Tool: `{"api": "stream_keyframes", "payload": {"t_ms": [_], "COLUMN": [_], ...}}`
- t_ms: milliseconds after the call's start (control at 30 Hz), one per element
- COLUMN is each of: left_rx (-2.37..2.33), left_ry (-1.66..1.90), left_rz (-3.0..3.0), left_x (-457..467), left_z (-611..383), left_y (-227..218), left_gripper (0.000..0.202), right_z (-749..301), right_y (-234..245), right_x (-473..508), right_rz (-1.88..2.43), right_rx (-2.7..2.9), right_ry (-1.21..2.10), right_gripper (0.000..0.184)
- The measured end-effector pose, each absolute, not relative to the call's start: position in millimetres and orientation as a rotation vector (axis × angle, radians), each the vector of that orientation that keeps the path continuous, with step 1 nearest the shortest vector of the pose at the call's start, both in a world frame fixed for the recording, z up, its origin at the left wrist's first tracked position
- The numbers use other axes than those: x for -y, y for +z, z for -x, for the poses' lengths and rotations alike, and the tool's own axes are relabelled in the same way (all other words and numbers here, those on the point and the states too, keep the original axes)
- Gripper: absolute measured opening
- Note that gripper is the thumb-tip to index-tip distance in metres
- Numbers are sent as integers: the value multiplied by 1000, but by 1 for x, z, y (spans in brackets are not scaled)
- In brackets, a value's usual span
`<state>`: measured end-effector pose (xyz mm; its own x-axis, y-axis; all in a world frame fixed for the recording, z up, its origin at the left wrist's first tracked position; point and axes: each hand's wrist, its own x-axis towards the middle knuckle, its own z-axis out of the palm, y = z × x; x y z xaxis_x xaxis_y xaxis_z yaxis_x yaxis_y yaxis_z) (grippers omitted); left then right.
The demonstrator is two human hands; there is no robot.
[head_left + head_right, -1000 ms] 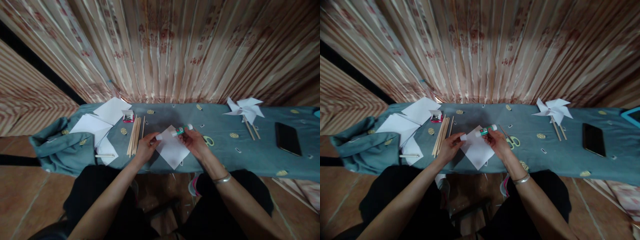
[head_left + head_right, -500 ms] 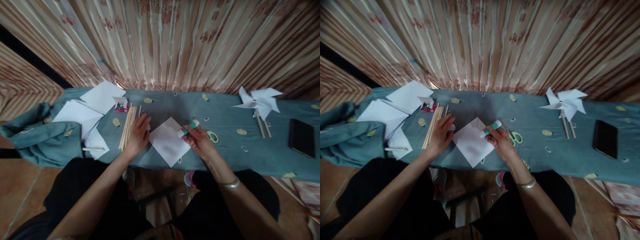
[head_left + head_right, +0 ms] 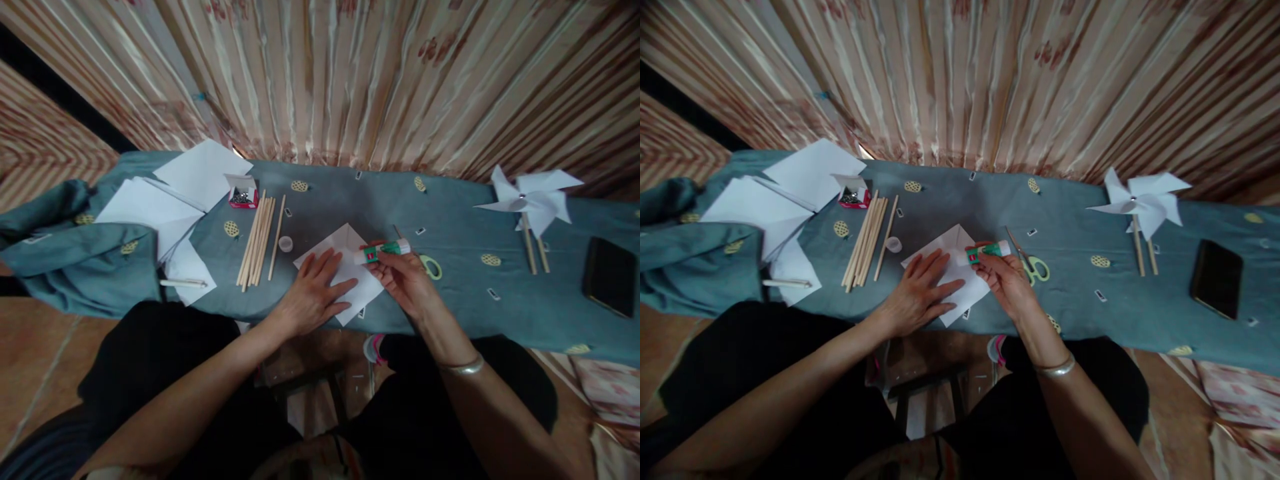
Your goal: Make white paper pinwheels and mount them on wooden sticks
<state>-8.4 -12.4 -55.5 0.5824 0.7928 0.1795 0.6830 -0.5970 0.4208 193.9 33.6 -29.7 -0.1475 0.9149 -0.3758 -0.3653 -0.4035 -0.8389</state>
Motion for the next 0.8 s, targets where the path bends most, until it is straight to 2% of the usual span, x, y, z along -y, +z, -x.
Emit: {"api": "stream_keyframes", "payload": {"t_ms": [333, 567, 800], "left_rx": [-1220, -1222, -1209], "left_ry": [489, 503, 537], "left_rz": [-2482, -2486, -2453], "left_x": [13, 14, 14], "left_z": [7, 7, 6], "left_y": [-58, -58, -58], "left_gripper": [44, 51, 47], "right_z": [-185, -181, -186], "right_y": [-34, -29, -34], "right_x": [-28, -22, -21], "right_rz": [1241, 1293, 1279], "right_rx": [1007, 1296, 1512], "right_ry": [1494, 1406, 1327], "right_gripper": [25, 23, 26]}}
